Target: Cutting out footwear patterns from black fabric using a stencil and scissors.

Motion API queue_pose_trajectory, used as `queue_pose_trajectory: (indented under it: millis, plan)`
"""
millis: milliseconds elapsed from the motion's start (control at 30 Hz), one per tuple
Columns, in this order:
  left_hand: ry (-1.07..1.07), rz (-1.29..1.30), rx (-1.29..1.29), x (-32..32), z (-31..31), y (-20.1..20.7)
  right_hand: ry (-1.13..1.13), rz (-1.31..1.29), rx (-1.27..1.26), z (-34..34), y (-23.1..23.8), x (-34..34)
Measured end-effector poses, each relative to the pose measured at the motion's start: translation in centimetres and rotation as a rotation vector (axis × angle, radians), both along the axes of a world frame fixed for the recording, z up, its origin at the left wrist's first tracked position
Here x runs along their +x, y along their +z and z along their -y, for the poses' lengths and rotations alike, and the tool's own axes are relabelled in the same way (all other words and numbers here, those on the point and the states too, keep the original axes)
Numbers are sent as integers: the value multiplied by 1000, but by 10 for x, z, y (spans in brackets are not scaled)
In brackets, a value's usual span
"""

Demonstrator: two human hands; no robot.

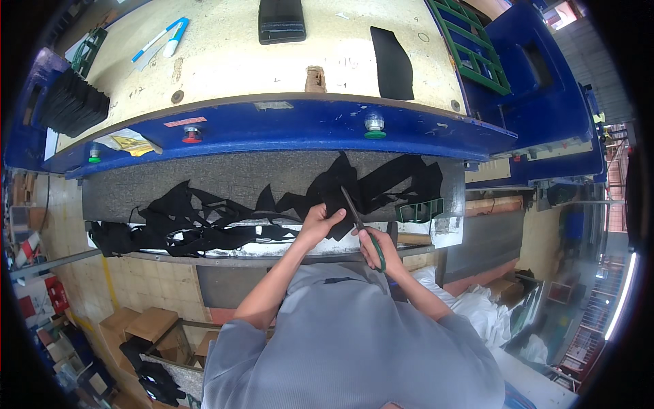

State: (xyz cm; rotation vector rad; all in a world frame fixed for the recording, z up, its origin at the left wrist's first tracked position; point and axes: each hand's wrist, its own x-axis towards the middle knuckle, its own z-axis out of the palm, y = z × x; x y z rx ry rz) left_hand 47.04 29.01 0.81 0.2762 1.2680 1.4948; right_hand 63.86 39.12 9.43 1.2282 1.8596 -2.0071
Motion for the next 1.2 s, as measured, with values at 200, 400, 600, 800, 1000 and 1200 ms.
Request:
queue_pose_trajectory:
  millis: [200,400,600,800,1000,1200]
  plan:
    - [-116,-91,2,11,13,-14,51,11,280,-10,8,-1]
    - [4,26,166,-31,23,43,-8,-373,995,-55,64,8]
    - [29,-58,139,-50,7,88,-192,89,1168,-148,182,-51]
    - [-6,226,364,-56,-24,151,251,254,1222,-215,235,-81]
    - [-73,315,573,-71,-25,180,103,-263,1001,-136,223,-90]
    - [-56,32,507,-83,-49,222,279,-440,196,-90,147,-73]
